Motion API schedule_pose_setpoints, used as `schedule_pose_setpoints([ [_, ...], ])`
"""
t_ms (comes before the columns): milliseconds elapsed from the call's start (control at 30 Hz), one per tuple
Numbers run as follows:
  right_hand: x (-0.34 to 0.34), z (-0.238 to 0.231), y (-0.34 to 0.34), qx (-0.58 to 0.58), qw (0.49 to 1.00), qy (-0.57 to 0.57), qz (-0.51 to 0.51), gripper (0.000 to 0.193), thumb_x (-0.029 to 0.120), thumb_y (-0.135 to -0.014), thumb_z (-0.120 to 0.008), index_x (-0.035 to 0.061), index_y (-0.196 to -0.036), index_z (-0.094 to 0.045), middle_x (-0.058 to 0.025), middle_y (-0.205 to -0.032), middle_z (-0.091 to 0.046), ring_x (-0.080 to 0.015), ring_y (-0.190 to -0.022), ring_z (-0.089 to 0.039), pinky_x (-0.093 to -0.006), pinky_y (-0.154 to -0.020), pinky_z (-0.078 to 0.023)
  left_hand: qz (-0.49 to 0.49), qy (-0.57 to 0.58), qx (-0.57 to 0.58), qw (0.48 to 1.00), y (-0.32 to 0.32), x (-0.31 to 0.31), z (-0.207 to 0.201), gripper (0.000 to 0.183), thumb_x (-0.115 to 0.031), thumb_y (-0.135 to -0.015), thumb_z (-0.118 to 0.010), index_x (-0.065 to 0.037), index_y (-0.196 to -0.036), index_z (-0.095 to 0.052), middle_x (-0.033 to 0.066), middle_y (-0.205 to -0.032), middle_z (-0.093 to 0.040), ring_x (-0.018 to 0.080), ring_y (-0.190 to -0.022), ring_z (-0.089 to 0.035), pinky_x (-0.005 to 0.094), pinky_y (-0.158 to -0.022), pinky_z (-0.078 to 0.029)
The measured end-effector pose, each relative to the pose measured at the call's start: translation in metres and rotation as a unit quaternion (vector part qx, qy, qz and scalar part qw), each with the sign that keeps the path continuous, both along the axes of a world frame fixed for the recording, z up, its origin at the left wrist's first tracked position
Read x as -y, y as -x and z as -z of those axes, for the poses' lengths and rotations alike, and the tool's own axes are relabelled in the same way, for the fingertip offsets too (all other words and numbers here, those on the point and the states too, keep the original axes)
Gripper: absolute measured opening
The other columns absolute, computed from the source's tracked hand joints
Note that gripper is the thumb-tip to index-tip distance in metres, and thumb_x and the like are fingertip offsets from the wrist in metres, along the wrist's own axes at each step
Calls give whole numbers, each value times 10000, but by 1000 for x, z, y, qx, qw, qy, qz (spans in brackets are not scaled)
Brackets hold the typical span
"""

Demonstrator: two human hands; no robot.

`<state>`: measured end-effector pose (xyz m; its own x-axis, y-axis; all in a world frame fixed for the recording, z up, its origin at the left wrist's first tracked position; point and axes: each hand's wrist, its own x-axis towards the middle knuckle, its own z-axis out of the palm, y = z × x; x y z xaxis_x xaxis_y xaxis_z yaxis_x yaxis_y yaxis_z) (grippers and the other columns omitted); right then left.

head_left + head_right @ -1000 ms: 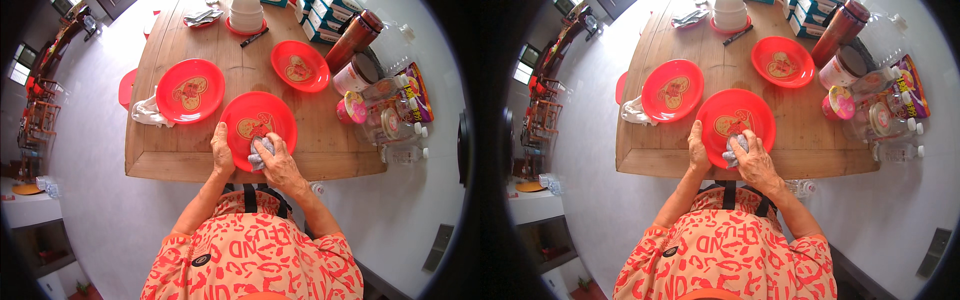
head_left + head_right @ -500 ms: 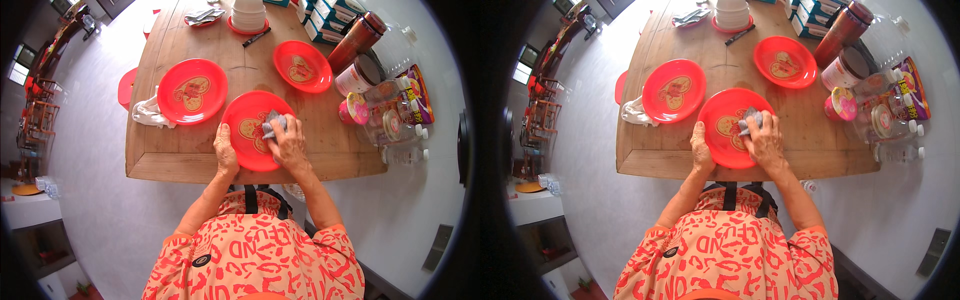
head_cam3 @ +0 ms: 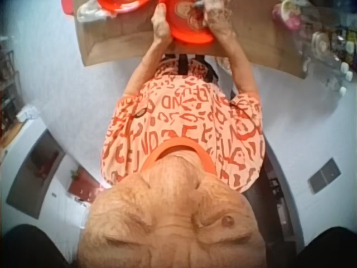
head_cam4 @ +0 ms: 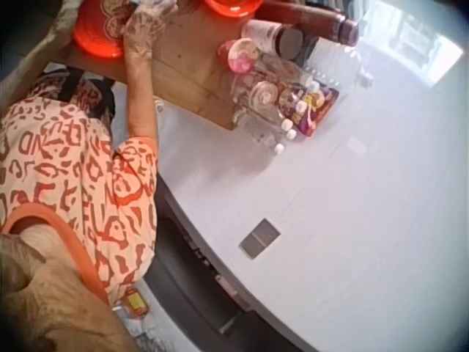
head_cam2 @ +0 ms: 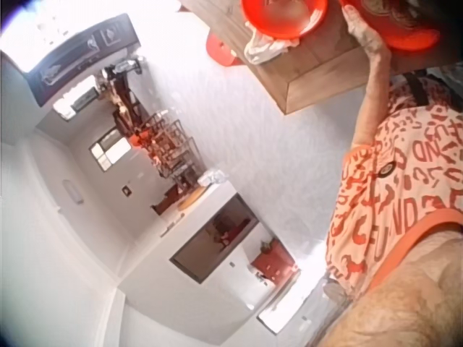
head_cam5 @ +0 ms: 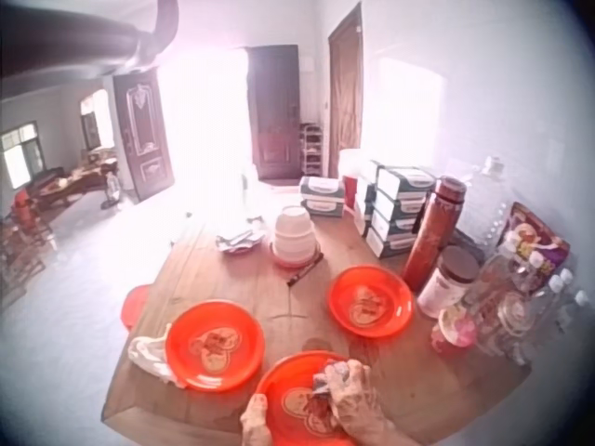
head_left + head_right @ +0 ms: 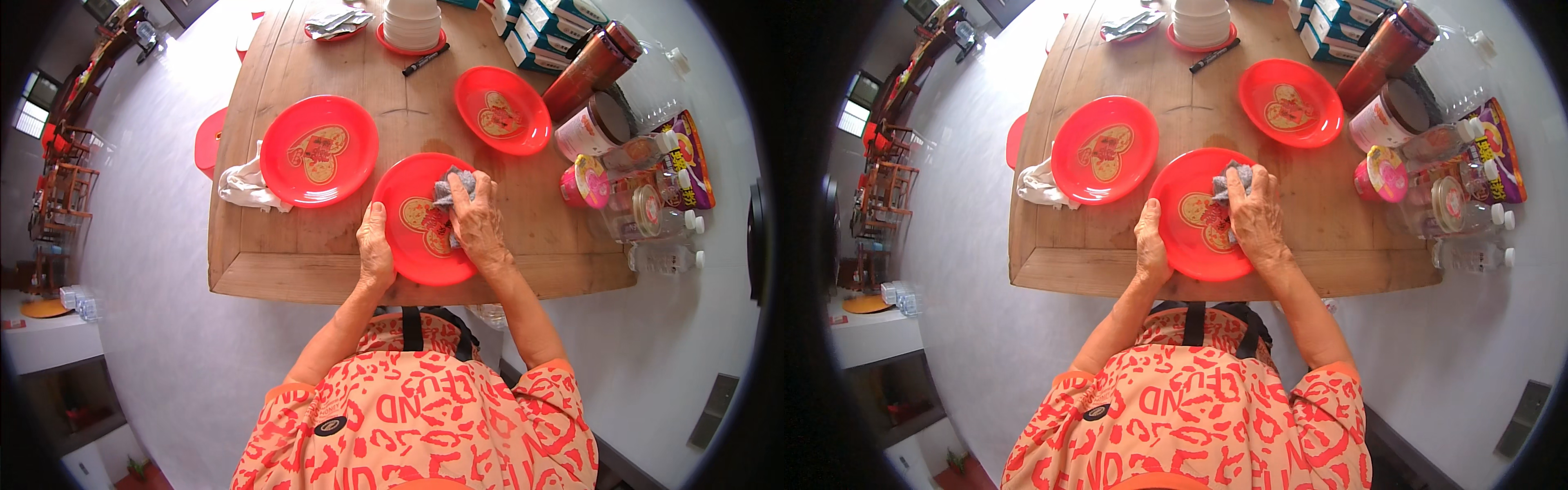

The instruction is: The person wipes the surface of red plastic plates with a grey cloth. They handle the plates one at a time, wiping the top surface, flipping them to wipe the underside, and then placing them back on the table. The task is performed at a wooden table with other items like bottles and stacked bowls nearby.

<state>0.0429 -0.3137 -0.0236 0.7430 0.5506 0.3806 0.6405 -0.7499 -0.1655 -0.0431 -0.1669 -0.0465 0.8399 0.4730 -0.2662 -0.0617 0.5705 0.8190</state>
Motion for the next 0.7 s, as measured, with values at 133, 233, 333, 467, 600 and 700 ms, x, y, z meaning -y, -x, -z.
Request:
schedule_pose_setpoints([
  [133,-22,5,-12,40,999,26,-22,456,46,-813,-569,9,-1264,-518,-250,-1221,-428,-379,-1071,-491,-406,-888,-488,-5,9,0,1000,-1,1,-8,423,-310,-1010,-429,16,-1270,-501,106,-1228,-561,174,-1101,-547,320,-960,-451],
  [233,-37,7,-11,10,998,3,-68,558,48,-783,-605,26,-1321,-458,-265,-1253,-402,-414,-1120,-463,-446,-938,-459,-13,4,1,1000,-2,0,-4,423,-300,-1011,-425,18,-1282,-493,106,-1238,-558,181,-1110,-545,326,-971,-444],
  [333,-50,-6,-1,-55,986,-54,-146,514,110,-810,-607,64,-1299,-456,-282,-1259,-379,-429,-1141,-442,-470,-939,-452,-9,4,4,1000,-2,-2,0,428,-289,-1013,-417,22,-1299,-483,106,-1256,-550,183,-1129,-538,332,-982,-437],
  [467,-62,2,1,-18,968,-110,-225,395,107,-791,-617,78,-1169,-508,-255,-1257,-387,-417,-1145,-443,-470,-920,-441,-24,-50,-21,998,-2,-2,-6,407,-254,-1014,-415,15,-1315,-478,103,-1276,-542,171,-1155,-526,327,-986,-438],
  [600,-60,-5,-18,86,981,-41,-168,331,201,-785,-609,134,-1103,-546,-152,-1216,-465,-299,-1138,-477,-404,-824,-416,-2,-19,31,999,-2,-1,-1,379,-218,-1009,-436,8,-1309,-483,102,-1255,-558,164,-1135,-540,311,-963,-459],
  [700,-51,2,-35,133,988,-14,-76,312,226,-789,-604,143,-1086,-558,-129,-1189,-487,-278,-1104,-489,-405,-807,-418,5,1,26,1000,-1,0,-2,374,-217,-1005,-451,9,-1301,-486,97,-1227,-575,162,-1097,-558,303,-936,-476],
])
